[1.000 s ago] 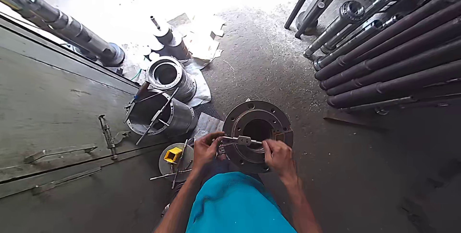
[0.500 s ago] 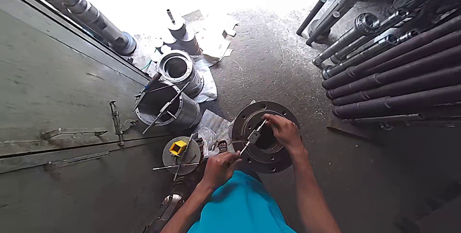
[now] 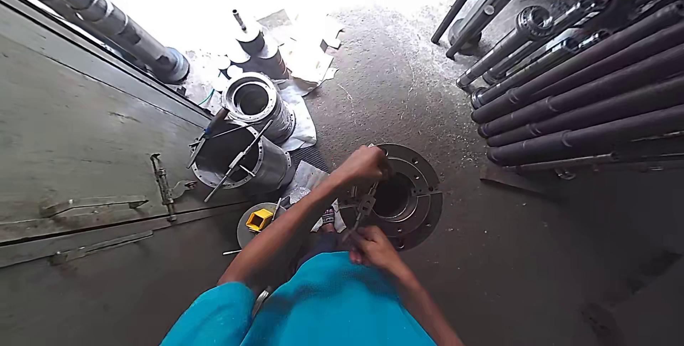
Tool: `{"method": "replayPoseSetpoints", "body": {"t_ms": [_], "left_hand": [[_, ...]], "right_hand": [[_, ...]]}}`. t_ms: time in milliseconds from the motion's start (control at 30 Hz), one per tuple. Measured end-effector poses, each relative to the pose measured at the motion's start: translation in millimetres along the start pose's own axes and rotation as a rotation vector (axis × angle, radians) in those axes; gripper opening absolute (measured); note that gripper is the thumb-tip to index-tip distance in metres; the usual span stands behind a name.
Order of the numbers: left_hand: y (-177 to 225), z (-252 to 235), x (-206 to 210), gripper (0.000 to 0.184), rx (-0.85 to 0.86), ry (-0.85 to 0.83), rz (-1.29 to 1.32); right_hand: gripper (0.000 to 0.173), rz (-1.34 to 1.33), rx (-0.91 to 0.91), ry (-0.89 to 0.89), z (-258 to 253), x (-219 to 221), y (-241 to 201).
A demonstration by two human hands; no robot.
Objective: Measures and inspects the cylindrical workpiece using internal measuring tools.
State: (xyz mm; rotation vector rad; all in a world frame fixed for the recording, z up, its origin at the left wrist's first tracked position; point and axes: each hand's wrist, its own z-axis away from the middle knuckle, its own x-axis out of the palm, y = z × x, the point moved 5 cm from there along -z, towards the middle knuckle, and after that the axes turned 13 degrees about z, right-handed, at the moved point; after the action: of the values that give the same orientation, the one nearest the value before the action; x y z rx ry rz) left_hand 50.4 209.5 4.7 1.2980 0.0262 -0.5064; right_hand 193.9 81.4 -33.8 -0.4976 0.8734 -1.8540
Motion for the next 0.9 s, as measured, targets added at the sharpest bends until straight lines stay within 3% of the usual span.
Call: {"method": "replayPoseSetpoints", "body": {"t_ms": [67, 133, 233, 267, 367, 433, 533, 667, 800, 900], "left_hand": [[13, -13, 24, 0.016, 0.084, -0.114, -0.140], [18, -13, 36, 0.016, 0.122, -0.161, -0.236], [2, 15, 24, 0.025, 0.113, -0.046, -0.226], [-9, 34, 15, 0.026, 0.116, 0.063, -0.147], [-46, 107, 8, 0.021, 0.072, 0.400, 0.038], [-57, 147, 28, 0.026, -0.036, 0.471, 0.081], [-47, 174, 82, 0.028, -0.154, 0.531, 0.086], [-34, 162, 129, 0.031, -0.103, 0.654, 0.045], [-51, 178, 108, 0.028, -0.035, 0.783, -0.152], [-69, 171, 63, 0.026, 0.092, 0.813, -0.349]], "right_hand": [[0.034, -0.207, 0.017, 0.109, -18, 21, -14], [0.032, -0.244, 0.025, 0.149, -25, 27, -22], [0.034, 0.165, -0.050, 0.019, -8, 1, -18], [0.033, 0.314, -0.127, 0.077, 1, -16, -21], [0.024, 0.647, -0.437, 0.601, 23, -73, -33], [0.025, 0.901, -0.545, 0.754, 15, -113, -39], [0.027, 1.079, -0.684, 0.650, -27, -145, -51], [0.032, 1.202, -0.752, 0.399, -54, -143, -80], [0.022, 1.232, -0.706, 0.440, -29, -149, -61], [0.028, 1.165, -0.519, 0.578, 5, -137, -27]]}}
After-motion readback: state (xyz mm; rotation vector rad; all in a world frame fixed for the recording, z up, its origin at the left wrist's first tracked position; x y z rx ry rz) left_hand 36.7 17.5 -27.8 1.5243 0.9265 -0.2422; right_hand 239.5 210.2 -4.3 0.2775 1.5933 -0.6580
